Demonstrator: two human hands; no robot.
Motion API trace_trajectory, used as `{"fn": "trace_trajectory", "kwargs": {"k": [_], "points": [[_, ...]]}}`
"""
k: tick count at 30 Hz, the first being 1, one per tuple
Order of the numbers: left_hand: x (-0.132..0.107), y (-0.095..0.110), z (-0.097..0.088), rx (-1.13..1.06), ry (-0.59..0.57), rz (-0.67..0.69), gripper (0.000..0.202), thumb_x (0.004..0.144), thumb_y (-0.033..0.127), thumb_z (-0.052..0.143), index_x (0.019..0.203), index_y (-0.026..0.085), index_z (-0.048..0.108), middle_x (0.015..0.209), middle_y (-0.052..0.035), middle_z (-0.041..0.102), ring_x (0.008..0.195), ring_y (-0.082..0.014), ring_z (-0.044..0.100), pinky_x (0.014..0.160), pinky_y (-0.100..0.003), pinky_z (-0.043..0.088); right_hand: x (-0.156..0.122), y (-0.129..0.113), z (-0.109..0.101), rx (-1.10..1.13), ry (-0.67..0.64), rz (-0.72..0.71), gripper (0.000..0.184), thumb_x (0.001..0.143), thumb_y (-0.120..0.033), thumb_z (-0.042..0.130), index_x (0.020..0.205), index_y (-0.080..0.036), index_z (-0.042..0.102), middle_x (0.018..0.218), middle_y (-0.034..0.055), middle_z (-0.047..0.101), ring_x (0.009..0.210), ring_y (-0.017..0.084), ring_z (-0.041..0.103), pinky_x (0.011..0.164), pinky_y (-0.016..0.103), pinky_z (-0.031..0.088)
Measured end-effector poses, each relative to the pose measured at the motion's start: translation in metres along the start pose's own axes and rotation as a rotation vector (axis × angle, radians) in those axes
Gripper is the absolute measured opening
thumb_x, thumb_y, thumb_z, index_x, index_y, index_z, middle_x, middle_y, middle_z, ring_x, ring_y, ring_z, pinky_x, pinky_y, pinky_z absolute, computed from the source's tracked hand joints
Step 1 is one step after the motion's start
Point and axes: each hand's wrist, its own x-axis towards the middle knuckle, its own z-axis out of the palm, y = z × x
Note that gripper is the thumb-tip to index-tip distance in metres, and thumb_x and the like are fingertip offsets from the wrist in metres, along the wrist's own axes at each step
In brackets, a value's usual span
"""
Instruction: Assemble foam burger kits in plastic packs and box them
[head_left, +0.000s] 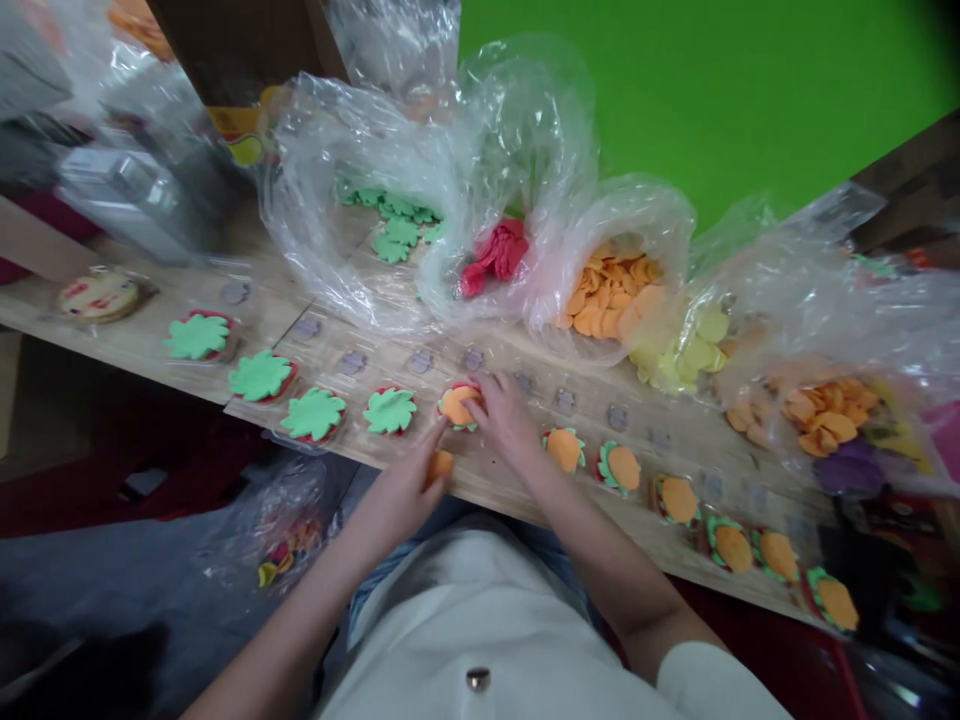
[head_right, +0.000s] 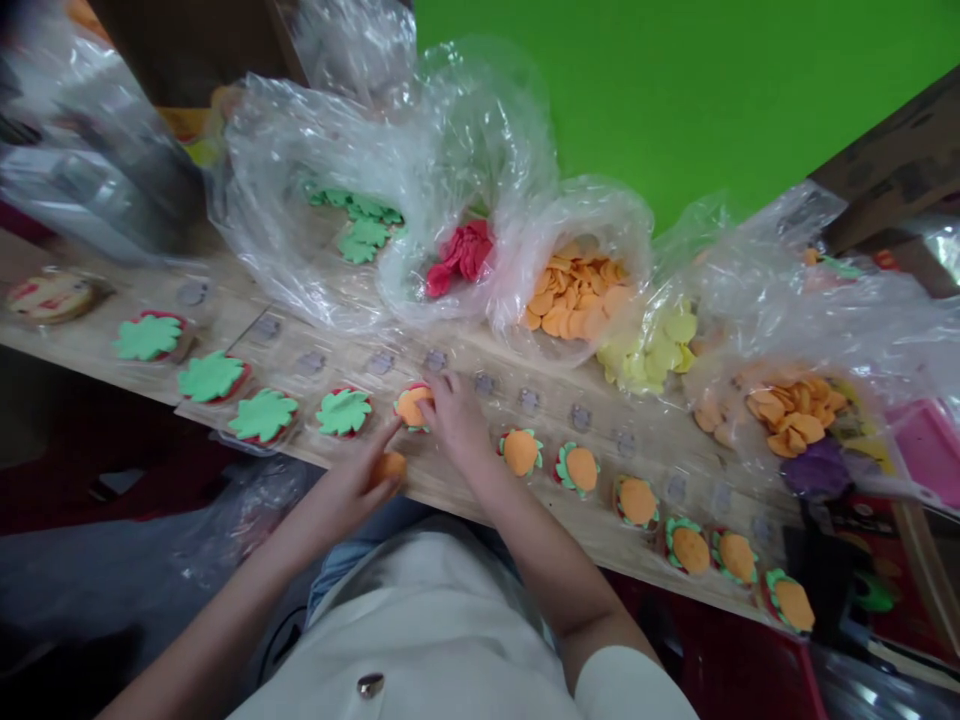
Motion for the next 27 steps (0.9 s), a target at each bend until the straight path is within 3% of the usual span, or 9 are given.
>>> {"fn": "trace_trajectory", "kwargs": {"k": [3,6,8,10,12,15,18,22,27], "points": [[0.003,0.001,0.0,-0.011,-0.003,-0.009,0.067,0.077,0.022,0.049,0.14,0.02,0.024,0.13,-0.0147,0.049,0.11,-0.0271,0.054,0.092,-0.043,0.04,-0.016,-0.003,-0.01,-0.085,0.048,-0.021,0.027,0.086,-0.021,0.046,0.11,-0.018,0.057,0.104,0.0105,0.056,0.1,0.023,0.049,0.088,0.04,0.041],[-0.001,0.004,-0.011,-0.279,0.082,-0.087,0.054,0.077,0.028,0.053,0.129,0.019,0.042,0.127,-0.0128,0.051,0.113,-0.0273,0.05,0.092,-0.042,0.041,-0.034,-0.018,-0.018,-0.039,0.098,0.0,0.03,0.086,-0.019,0.046,0.114,-0.019,0.055,0.117,0.0113,0.053,0.11,0.025,0.044,0.094,0.043,0.037],[-0.005,0.007,-0.022,-0.585,0.089,-0.222,0.043,0.079,0.035,0.053,0.118,0.018,0.051,0.118,-0.0111,0.057,0.103,-0.0254,0.056,0.084,-0.039,0.048,-0.039,-0.031,-0.015,0.147,0.094,0.059,0.034,0.084,-0.025,0.051,0.117,-0.018,0.053,0.117,0.0108,0.055,0.108,0.023,0.048,0.092,0.041,0.041],[-0.009,0.006,-0.032,-0.834,0.065,-0.321,0.037,0.078,0.037,0.054,0.111,0.019,0.055,0.109,-0.0084,0.061,0.093,-0.0215,0.06,0.076,-0.034,0.051,-0.035,-0.042,-0.003,0.427,-0.016,0.132,0.031,0.082,-0.031,0.054,0.11,-0.019,0.056,0.102,0.0074,0.063,0.093,0.019,0.057,0.08,0.034,0.048],[-0.009,0.0,-0.041,-0.886,0.13,-0.345,0.037,0.073,0.038,0.062,0.104,0.019,0.057,0.1,-0.006,0.064,0.084,-0.0182,0.062,0.07,-0.03,0.051,-0.023,-0.05,0.016,0.662,-0.133,0.204,0.022,0.081,-0.033,0.055,0.097,-0.019,0.059,0.086,0.0028,0.066,0.076,0.015,0.061,0.066,0.027,0.051],[-0.007,-0.015,-0.051,-0.707,0.35,-0.338,0.041,0.065,0.039,0.069,0.097,0.016,0.058,0.086,-0.0049,0.066,0.073,-0.0173,0.062,0.061,-0.027,0.05,0.001,-0.06,0.042,0.721,-0.157,0.252,0.015,0.079,-0.029,0.056,0.088,-0.018,0.059,0.08,0.0004,0.065,0.071,0.012,0.061,0.063,0.024,0.05],[-0.003,-0.03,-0.059,-0.463,0.468,-0.303,0.041,0.069,0.042,0.064,0.1,0.016,0.059,0.087,-0.0068,0.067,0.071,-0.0193,0.063,0.059,-0.028,0.05,0.018,-0.067,0.056,0.509,-0.1,0.174,0.013,0.079,-0.025,0.056,0.09,-0.018,0.059,0.085,0.0015,0.065,0.076,0.014,0.06,0.068,0.026,0.048],[-0.007,-0.04,-0.065,-0.114,0.538,-0.212,0.038,0.079,0.037,0.052,0.114,0.02,0.056,0.097,-0.0074,0.067,0.083,-0.0213,0.063,0.075,-0.033,0.048,0.022,-0.074,0.061,0.255,-0.045,0.056,0.014,0.083,-0.022,0.051,0.094,-0.019,0.059,0.089,0.004,0.064,0.083,0.017,0.058,0.075,0.029,0.045],[-0.023,-0.047,-0.057,0.244,0.587,-0.008,0.035,0.085,0.025,0.044,0.117,0.019,0.054,0.116,-0.0102,0.058,0.109,-0.0233,0.052,0.095,-0.038,0.038,0.019,-0.073,0.059,0.154,0.012,-0.007,0.017,0.087,-0.024,0.046,0.097,-0.018,0.058,0.092,0.0059,0.061,0.089,0.018,0.055,0.08,0.031,0.044]]}}
